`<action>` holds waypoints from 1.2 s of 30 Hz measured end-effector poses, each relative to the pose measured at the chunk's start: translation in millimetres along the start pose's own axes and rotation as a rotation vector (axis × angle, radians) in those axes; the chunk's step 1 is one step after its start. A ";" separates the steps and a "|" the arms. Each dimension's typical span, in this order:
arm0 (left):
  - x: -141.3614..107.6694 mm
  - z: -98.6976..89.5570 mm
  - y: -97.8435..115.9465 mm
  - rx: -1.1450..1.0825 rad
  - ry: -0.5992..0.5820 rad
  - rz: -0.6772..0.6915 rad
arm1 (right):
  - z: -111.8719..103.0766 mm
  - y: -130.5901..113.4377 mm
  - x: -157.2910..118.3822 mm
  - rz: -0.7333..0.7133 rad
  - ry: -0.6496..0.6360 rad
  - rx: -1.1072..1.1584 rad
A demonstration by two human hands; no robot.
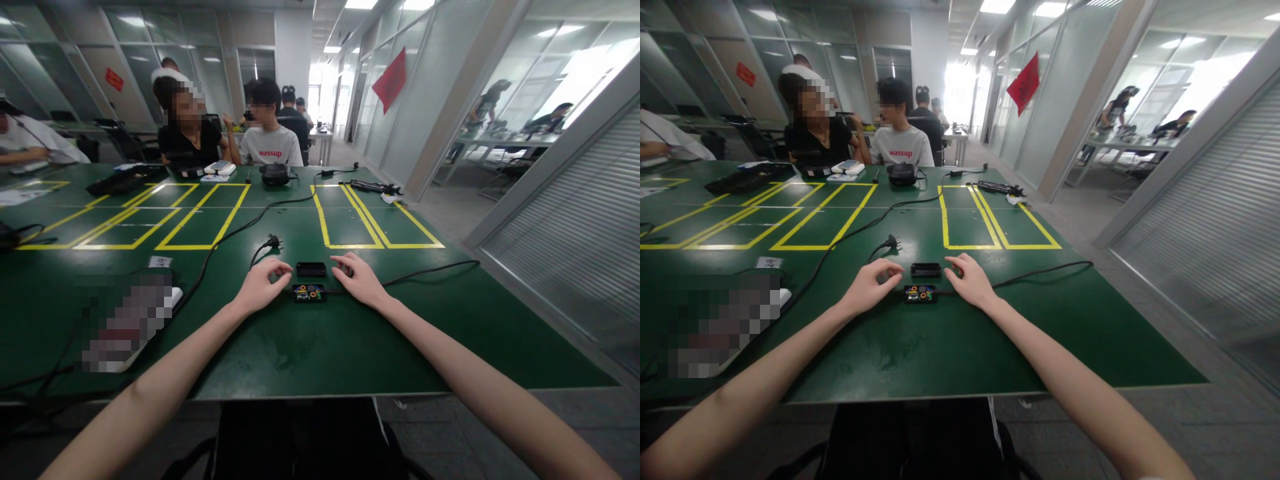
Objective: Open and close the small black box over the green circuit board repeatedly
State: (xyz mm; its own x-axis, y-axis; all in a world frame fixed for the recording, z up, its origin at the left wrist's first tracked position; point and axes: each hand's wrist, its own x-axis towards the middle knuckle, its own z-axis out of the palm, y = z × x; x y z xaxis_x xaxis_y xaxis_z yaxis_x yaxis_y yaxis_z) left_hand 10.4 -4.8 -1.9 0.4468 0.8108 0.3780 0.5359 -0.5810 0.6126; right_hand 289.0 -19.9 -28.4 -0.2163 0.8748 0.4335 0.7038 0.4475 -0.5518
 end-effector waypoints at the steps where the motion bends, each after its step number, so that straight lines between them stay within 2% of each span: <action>1: 1.9 1.9 -1.9 0.024 0.032 -0.039 | 2.6 2.4 2.3 0.031 0.018 -0.026; 4: 6.0 7.7 -7.3 0.068 0.006 -0.069 | 7.0 2.0 6.0 0.019 -0.042 -0.027; 9: 6.2 12.3 -9.9 -0.062 -0.054 -0.128 | 8.6 -10.7 4.4 0.065 -0.160 0.210; 16: 5.7 8.8 -4.3 -0.179 -0.062 -0.122 | 10.0 -13.8 2.9 0.084 -0.104 0.393; 26: 3.6 5.8 0.7 -0.207 -0.090 -0.150 | 4.1 -18.2 -0.7 0.053 -0.160 0.335; 32: 2.3 2.4 6.1 -0.162 -0.139 -0.126 | 2.5 -23.4 -3.0 0.085 -0.155 0.446; 36: 2.5 2.5 7.2 -0.253 -0.151 -0.135 | 1.6 -26.3 -3.9 0.123 -0.173 0.508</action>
State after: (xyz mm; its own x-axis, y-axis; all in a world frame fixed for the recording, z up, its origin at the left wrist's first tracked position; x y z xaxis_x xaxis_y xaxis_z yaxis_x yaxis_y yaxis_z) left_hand 17.1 -7.2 1.7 0.4952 0.8487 0.1857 0.4112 -0.4172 0.8104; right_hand 270.2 -34.8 -16.6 -0.2910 0.9250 0.2444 0.3246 0.3358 -0.8843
